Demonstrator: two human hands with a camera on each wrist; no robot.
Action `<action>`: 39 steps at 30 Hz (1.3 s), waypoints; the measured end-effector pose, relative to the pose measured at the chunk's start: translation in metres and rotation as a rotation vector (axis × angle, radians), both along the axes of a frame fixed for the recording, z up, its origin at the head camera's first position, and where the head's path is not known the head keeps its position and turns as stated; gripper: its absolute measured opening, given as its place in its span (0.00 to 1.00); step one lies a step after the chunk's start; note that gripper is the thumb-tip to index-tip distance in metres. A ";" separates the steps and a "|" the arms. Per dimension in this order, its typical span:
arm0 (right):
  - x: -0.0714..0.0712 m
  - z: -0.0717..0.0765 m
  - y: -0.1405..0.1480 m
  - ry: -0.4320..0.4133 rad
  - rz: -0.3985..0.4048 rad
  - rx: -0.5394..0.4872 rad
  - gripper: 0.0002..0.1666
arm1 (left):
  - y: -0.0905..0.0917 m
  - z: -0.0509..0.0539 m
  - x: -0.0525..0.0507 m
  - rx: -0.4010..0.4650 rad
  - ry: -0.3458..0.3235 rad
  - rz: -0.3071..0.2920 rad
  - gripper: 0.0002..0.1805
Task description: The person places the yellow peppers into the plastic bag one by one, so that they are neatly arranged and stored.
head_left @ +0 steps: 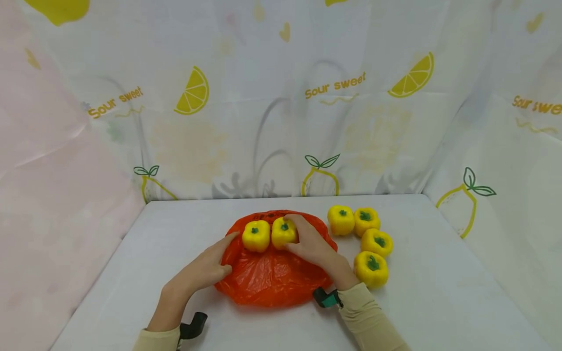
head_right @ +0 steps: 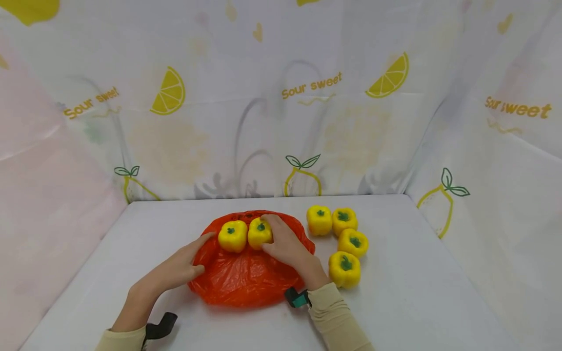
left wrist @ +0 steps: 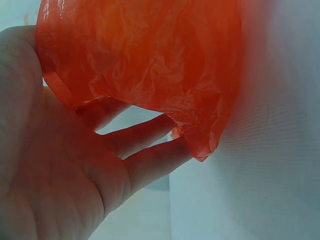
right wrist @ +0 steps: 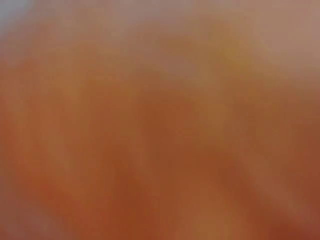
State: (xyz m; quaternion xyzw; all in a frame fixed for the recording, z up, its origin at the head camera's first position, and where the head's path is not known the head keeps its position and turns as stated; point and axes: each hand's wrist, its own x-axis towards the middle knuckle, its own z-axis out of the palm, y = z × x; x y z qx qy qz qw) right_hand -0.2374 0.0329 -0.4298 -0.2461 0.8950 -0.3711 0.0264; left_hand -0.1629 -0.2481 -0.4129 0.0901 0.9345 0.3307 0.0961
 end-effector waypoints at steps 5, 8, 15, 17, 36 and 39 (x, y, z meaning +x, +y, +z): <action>-0.002 -0.004 0.000 0.039 0.030 -0.038 0.35 | 0.000 0.000 0.000 -0.001 -0.001 -0.004 0.43; -0.002 -0.005 0.000 0.044 0.028 -0.040 0.36 | 0.000 0.000 0.000 -0.003 -0.002 -0.005 0.43; 0.000 -0.001 0.000 0.034 0.007 -0.014 0.37 | 0.000 0.001 -0.001 -0.007 -0.002 -0.002 0.43; 0.001 0.001 0.000 0.024 0.006 0.000 0.38 | 0.000 0.001 -0.001 -0.010 -0.003 0.000 0.43; 0.003 0.027 0.012 0.133 0.057 0.068 0.37 | -0.001 0.001 -0.001 0.004 0.000 -0.006 0.44; 0.004 0.035 0.017 0.142 0.059 0.051 0.36 | -0.001 0.001 0.000 0.012 -0.001 -0.010 0.44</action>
